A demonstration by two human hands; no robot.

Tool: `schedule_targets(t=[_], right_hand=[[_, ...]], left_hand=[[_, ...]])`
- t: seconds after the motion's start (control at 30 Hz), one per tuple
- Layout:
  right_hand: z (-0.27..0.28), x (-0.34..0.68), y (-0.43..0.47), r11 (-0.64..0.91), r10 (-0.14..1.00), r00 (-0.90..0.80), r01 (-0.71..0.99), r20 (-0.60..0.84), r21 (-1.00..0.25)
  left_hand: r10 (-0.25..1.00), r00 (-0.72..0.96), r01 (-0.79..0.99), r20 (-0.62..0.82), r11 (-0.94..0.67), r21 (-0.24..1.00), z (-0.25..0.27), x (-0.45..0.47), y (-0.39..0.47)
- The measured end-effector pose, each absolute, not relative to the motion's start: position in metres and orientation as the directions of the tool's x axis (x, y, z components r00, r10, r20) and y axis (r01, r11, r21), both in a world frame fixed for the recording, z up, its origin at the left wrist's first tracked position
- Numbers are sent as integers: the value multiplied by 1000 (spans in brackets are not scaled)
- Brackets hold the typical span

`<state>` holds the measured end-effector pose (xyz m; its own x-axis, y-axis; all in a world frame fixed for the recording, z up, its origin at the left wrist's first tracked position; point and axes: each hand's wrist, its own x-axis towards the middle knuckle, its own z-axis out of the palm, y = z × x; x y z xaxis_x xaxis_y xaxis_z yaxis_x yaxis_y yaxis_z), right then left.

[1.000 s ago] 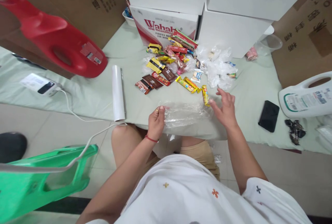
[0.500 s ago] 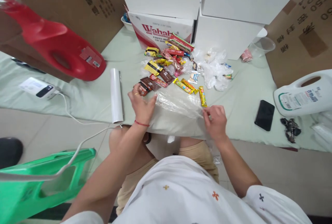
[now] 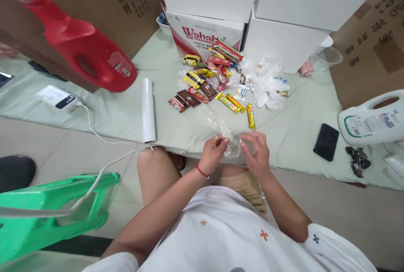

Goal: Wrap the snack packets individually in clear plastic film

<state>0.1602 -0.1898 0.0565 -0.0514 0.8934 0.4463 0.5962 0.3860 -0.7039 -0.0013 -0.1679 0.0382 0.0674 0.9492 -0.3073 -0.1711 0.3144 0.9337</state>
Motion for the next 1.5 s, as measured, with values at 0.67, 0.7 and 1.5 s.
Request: schedule_targets(t=[0.67,0.7,1.5], right_hand=[[41,199,-147,-237,918,305,-97,-256,-967],[37,203,-155,-252,920,297,-52,-256,-966],[88,261,-91,-124,985,163,902,61,-414]], left_hand=[[886,-286,-74,-365,360,930,23,-90,-185],[888,-358,63,-290,333,941,23,-98,-193],[993,84,940,80,-105,325,6,-72,-151]])
